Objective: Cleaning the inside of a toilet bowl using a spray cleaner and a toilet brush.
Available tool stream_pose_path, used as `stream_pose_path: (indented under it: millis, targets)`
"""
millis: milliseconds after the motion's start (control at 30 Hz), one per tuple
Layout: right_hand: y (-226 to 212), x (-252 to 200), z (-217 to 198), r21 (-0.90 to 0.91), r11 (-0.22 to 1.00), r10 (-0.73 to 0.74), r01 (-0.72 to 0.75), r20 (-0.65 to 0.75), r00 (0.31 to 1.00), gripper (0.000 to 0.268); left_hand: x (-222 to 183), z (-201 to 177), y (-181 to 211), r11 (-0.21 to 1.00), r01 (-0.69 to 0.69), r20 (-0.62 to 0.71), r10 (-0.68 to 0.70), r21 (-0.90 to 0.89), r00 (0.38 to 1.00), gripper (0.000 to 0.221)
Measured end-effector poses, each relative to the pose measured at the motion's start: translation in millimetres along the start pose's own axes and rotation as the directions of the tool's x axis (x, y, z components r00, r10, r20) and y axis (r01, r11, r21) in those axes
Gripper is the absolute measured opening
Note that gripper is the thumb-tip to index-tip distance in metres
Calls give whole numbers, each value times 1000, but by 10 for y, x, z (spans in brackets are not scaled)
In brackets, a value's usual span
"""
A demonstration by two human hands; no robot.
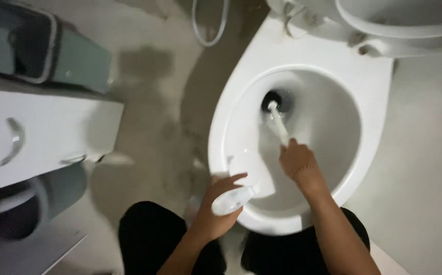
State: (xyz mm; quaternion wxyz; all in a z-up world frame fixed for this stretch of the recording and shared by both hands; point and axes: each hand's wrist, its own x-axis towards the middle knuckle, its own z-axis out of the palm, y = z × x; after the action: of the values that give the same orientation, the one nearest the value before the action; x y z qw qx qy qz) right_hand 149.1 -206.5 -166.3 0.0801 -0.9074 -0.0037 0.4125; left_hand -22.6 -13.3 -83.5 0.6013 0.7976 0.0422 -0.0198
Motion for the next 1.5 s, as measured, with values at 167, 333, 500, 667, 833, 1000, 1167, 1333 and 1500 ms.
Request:
stream_pose_path:
  millis: [167, 333, 500, 667, 833, 1000, 1167, 1333, 1500]
  targets:
    - [-127, -835, -320, -78, 995, 64, -55, 123, 990, 45, -116, -68, -140, 998, -68, 55, 68, 0, 996, 44]
    - [124, -1459, -16, -104, 995, -12, 9, -32, 999, 49, -232, -140, -171, 973, -88, 38, 98, -214, 994, 42]
    - [-236, -1594, 128, 97, 980, -153, 173, -183, 971, 67, -344, 36, -546, 928, 107, -60, -137, -356, 989, 33]
    - [-192, -1202, 349, -23, 992, -120, 120, -398, 909, 52, -294, -35, -674, 915, 276, -76, -311, -294, 947, 35]
    - [190, -1350, 419, -113, 993, -63, 44, -173, 983, 55, -142, -164, -392, 988, 122, -168, -136, -93, 976, 29]
    - [442, -867, 485, -258, 966, -54, 26, -102, 993, 51, -77, -198, -338, 993, -101, -22, 100, -59, 995, 39]
    - [154, -198, 493, -295, 956, -68, 3, -210, 975, 32, -11, -229, -261, 974, -221, -21, 222, 45, 975, 28]
    - [87, -777, 317, -247, 967, -106, 59, -183, 977, 31, -24, -222, -352, 969, -200, -79, 212, 147, 974, 32]
    - [111, -1112, 39, -190, 981, -47, 38, -40, 998, 46, -14, -260, -309, 982, -142, -82, 152, 121, 985, 30]
